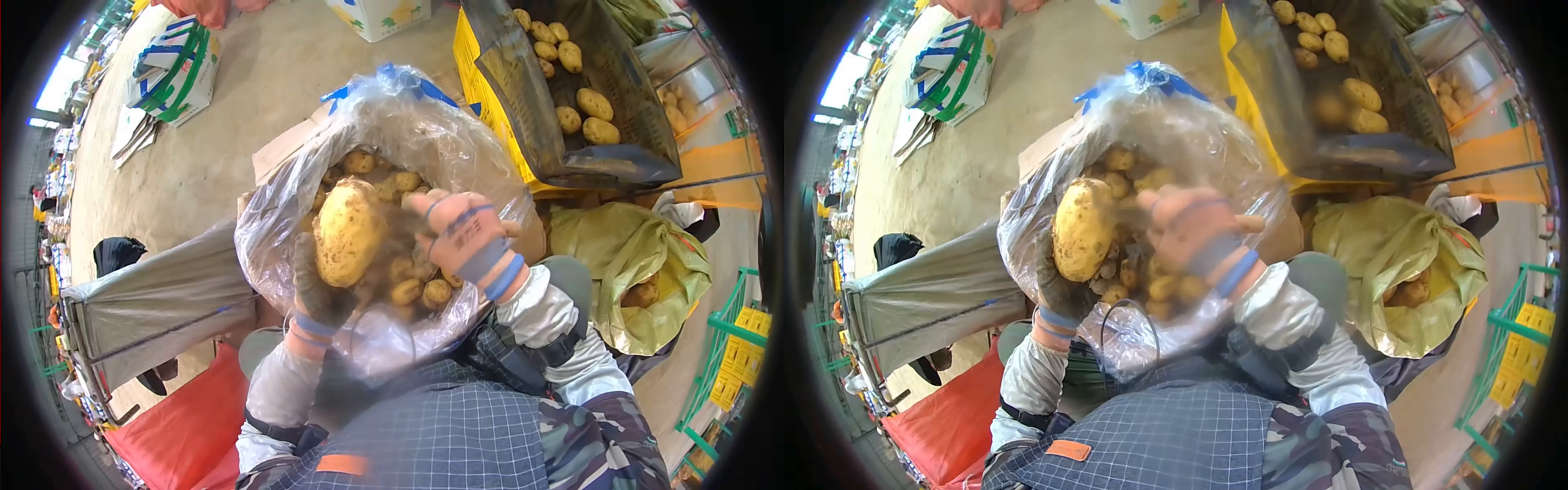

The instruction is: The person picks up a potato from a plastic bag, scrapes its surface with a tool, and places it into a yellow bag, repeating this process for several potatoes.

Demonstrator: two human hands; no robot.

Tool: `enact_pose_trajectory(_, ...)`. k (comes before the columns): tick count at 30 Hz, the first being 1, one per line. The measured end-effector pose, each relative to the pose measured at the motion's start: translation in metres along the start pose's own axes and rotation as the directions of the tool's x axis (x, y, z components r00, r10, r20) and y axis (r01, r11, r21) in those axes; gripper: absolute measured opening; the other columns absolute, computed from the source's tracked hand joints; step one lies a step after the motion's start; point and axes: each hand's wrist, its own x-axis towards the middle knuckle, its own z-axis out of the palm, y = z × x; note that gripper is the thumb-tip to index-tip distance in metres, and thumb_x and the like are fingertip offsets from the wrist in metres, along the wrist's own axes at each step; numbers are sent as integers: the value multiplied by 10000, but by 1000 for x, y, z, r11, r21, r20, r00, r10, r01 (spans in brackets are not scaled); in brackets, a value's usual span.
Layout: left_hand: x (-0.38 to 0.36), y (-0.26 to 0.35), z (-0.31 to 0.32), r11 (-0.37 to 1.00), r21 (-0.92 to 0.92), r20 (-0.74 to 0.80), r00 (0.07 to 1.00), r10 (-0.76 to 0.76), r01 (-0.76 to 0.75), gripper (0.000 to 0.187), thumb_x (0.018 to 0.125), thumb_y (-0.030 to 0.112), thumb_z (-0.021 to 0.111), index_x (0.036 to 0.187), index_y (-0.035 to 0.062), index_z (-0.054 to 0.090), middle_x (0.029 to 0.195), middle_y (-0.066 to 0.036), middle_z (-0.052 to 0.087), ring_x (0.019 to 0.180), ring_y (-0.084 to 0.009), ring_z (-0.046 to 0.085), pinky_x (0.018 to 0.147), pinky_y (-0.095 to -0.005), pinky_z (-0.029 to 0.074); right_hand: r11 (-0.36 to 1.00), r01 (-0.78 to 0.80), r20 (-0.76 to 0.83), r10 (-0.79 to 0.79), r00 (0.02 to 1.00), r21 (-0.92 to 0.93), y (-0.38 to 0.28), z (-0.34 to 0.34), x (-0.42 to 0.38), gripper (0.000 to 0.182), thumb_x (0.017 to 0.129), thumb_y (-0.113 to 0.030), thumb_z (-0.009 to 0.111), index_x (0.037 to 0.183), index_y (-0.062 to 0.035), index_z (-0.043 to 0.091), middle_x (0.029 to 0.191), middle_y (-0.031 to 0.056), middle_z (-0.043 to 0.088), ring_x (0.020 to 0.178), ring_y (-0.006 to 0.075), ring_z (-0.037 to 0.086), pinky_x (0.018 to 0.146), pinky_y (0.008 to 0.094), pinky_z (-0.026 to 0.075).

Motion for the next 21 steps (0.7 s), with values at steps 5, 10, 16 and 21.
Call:
enact_pose_trajectory(5,3,9,-27,977,-144,196,972,-130,160,807,910,669,528,1469,92,452,1338,-205,583,1096,-345,651,798,-417,608,974,-187,149,205,967,-126,2,9,3,148,844,-215,623,970,-149,582,872,74,651,782,314,668,661,450,521)
enact_pose_trajectory(10,4,8,-28,995,-35,160,984,-82,89,816,897,660,540,1488,108,430,1388,-208,549,1156,-349,626,828,-435,607,992,-89,114,99,989,-86,3,-16,12,315,814,-266,702,1100,-161,622,971,89,674,855,296,676,731,410,513)
enact_pose_trajectory(16,3,5,-32,997,73,58,998,-41,37,820,888,664,543,1488,116,433,1397,-201,545,1145,-350,633,807,-439,612,964,-65,74,86,993,-258,9,-4,10,142,809,-143,627,942,-187,610,822,45,638,697,272,651,605,410,491)
enact_pose_trajectory(21,13,5,-43,995,97,161,986,-45,30,793,913,643,518,1484,99,438,1413,-184,543,1177,-339,613,896,-437,568,978,-73,179,108,978,-196,10,-17,10,278,801,-233,723,1058,-172,635,907,65,661,854,262,672,741,401,493)
